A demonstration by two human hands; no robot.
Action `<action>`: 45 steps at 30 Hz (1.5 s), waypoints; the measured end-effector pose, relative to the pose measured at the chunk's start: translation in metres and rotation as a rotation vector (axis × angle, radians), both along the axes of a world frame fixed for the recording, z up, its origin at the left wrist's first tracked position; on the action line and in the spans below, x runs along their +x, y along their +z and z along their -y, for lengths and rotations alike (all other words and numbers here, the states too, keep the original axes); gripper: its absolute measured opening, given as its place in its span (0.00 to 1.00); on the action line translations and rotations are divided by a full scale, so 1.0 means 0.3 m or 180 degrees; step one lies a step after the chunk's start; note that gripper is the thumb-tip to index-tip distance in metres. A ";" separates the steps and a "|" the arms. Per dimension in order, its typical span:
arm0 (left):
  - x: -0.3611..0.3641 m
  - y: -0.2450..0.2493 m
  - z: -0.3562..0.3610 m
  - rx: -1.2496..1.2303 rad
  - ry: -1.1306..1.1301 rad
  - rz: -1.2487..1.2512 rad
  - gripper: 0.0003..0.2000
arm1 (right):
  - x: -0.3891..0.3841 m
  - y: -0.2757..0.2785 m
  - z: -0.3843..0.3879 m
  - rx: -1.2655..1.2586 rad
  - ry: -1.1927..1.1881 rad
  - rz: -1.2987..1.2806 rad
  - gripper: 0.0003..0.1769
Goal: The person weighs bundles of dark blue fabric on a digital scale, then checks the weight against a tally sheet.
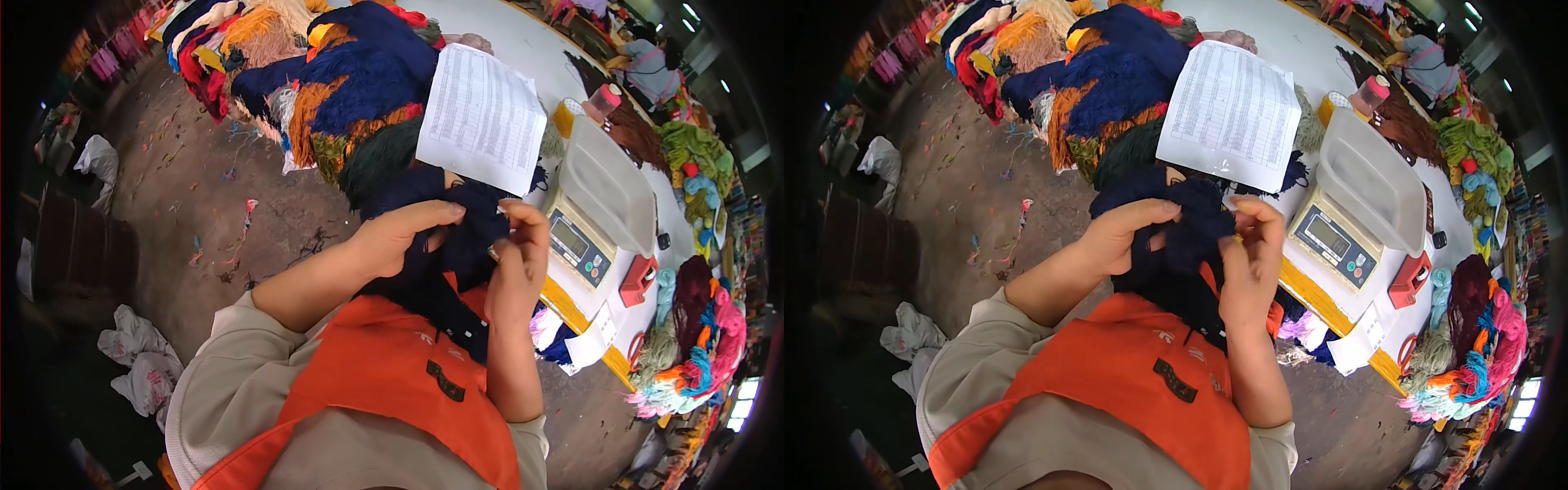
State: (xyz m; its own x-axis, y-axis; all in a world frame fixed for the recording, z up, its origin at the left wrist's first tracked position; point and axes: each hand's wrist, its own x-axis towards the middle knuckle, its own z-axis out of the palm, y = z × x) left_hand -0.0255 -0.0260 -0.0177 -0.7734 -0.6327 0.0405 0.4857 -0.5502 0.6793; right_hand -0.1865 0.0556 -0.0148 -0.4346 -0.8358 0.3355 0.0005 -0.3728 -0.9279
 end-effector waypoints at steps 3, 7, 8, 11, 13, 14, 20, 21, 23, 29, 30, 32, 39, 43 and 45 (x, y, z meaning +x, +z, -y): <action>-0.016 0.017 -0.007 -0.0398 0.0631 0.0555 0.06 | -0.008 0.070 -0.022 -0.0578 -0.0291 -0.2106 0.23; 0.018 0.067 0.007 -0.0983 0.0006 0.0592 0.08 | -0.036 0.025 -0.010 0.0096 -0.0205 -0.1538 0.15; 0.031 0.089 0.014 -0.1203 0.0042 0.0632 0.09 | -0.029 0.021 0.004 0.0155 0.0074 -0.0123 0.13; 0.056 0.112 0.053 -0.1460 0.0237 0.0241 0.11 | -0.047 -0.015 0.023 0.0229 0.1013 0.2357 0.11; 0.085 0.174 0.087 -0.1363 0.0272 -0.0103 0.11 | -0.047 -0.009 0.024 0.0243 0.1528 0.2542 0.16; 0.107 0.213 0.096 -0.1566 0.0398 0.0250 0.11 | -0.049 -0.004 0.032 0.0339 0.1410 0.2171 0.19; 0.140 0.369 0.101 -0.3313 0.0647 0.1727 0.06 | 0.030 0.170 0.070 -0.0144 0.1460 -0.0617 0.36; 0.140 0.383 0.102 -0.3441 0.0548 0.1914 0.07 | 0.060 0.190 0.080 -0.0134 0.1369 -0.0996 0.33; 0.151 0.385 0.126 -0.3531 0.0534 0.1851 0.10 | 0.067 0.219 0.112 0.0343 0.1478 -0.0594 0.19; 0.239 0.341 0.145 -0.2567 -0.0825 0.2094 0.19 | 0.008 0.293 0.181 -0.0157 0.1339 0.0599 0.15; 0.250 0.353 0.149 -0.2621 -0.1072 0.1951 0.19 | 0.008 0.300 0.189 -0.0253 0.1528 0.0897 0.14; 0.275 0.397 0.164 -0.2850 -0.1201 0.1371 0.20 | 0.027 0.242 0.210 0.0183 0.1630 0.0673 0.11; 0.426 0.645 0.281 -0.2128 0.0244 -0.0497 0.19 | 0.121 0.012 0.187 0.0759 0.1735 -0.0400 0.18; 0.478 0.844 0.271 -0.2299 0.0196 -0.0673 0.21 | 0.073 0.054 0.147 0.0566 0.1684 -0.0082 0.16; 0.488 0.901 0.258 -0.2354 0.0186 -0.0687 0.23 | 0.048 0.070 0.118 0.0448 0.1626 0.0041 0.15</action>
State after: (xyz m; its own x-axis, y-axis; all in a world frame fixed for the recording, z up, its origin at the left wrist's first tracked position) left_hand 0.1208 -0.1032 0.2526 -0.6665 -0.4218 0.6146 0.6634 0.0405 0.7472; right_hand -0.1722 0.0203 0.0062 0.0364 -0.9787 0.2022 0.1614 -0.1939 -0.9676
